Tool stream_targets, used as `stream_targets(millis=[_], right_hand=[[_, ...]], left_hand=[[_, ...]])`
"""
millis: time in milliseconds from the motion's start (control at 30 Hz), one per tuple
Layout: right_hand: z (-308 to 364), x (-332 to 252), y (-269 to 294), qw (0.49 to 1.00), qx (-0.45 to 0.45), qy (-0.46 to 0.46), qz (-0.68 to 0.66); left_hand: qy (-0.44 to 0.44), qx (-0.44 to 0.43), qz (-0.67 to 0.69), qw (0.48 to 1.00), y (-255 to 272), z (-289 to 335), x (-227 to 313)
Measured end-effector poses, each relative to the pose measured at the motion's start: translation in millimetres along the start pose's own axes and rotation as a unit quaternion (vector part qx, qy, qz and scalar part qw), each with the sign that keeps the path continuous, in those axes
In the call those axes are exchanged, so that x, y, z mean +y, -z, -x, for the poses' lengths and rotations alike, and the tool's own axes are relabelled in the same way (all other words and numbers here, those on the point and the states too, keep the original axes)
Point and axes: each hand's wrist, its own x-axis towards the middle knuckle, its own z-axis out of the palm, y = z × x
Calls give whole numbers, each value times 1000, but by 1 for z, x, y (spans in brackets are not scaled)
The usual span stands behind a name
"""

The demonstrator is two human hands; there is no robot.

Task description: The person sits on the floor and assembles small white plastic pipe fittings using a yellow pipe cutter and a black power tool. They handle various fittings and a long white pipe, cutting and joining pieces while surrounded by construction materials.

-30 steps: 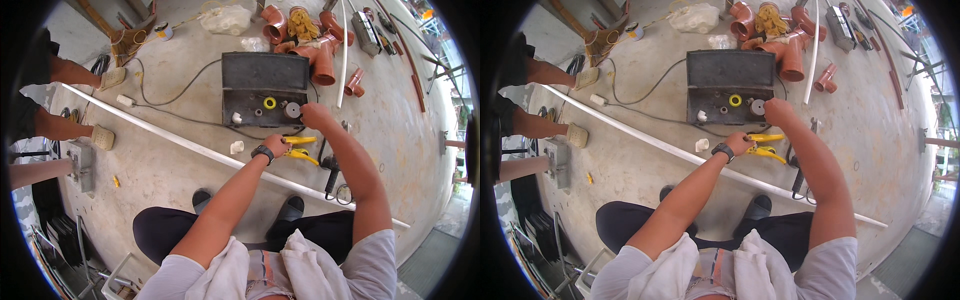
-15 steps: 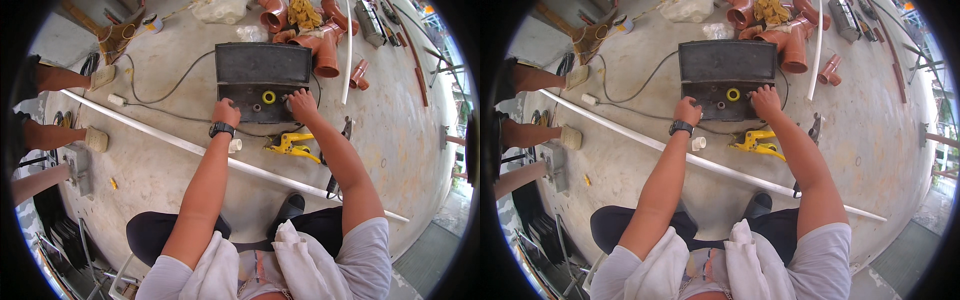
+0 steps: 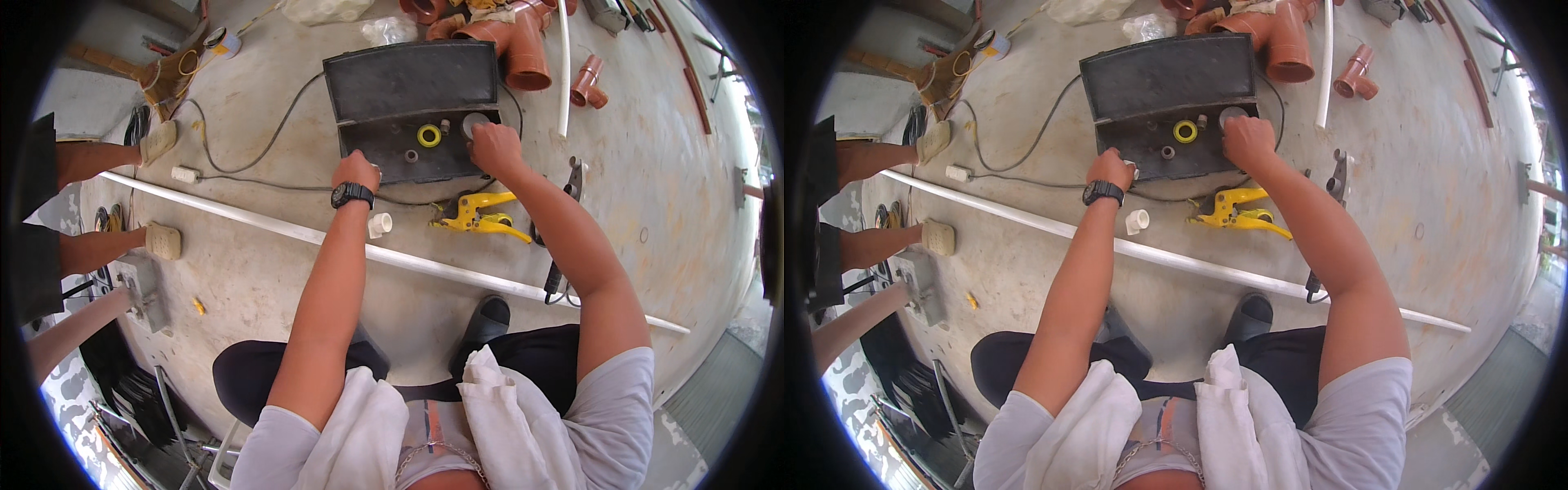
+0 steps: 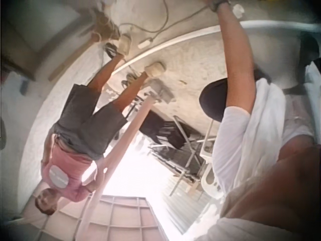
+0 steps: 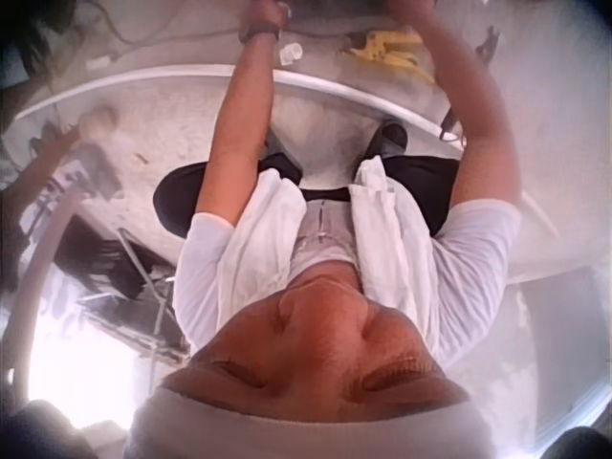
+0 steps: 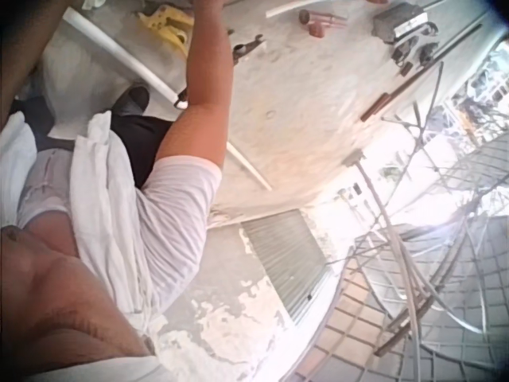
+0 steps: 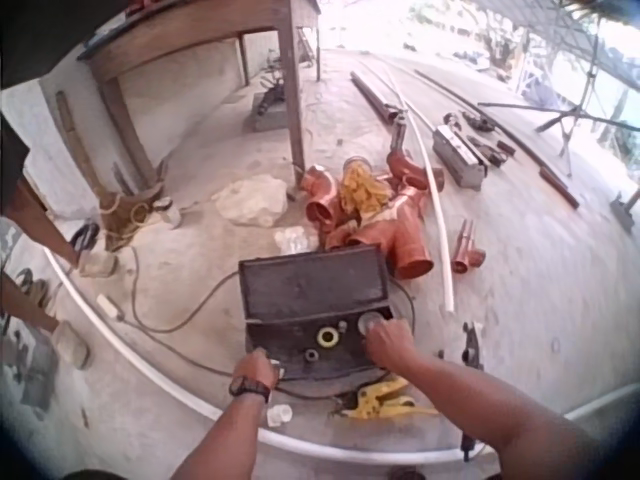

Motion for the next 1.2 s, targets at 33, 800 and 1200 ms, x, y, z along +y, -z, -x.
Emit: stream_targets(millis=[33,800,1200], right_hand=[[2,-7,10,999,-17,-1,-44],[-53,52,33,956,210,-86,-189],[-128,36,81,987,140,30,73]], left_hand=[[1,-6,-11,1000,0,-1,-1],[144,200,432,868,-54,28,-2],[259,-109,868,409,-66,81,70]])
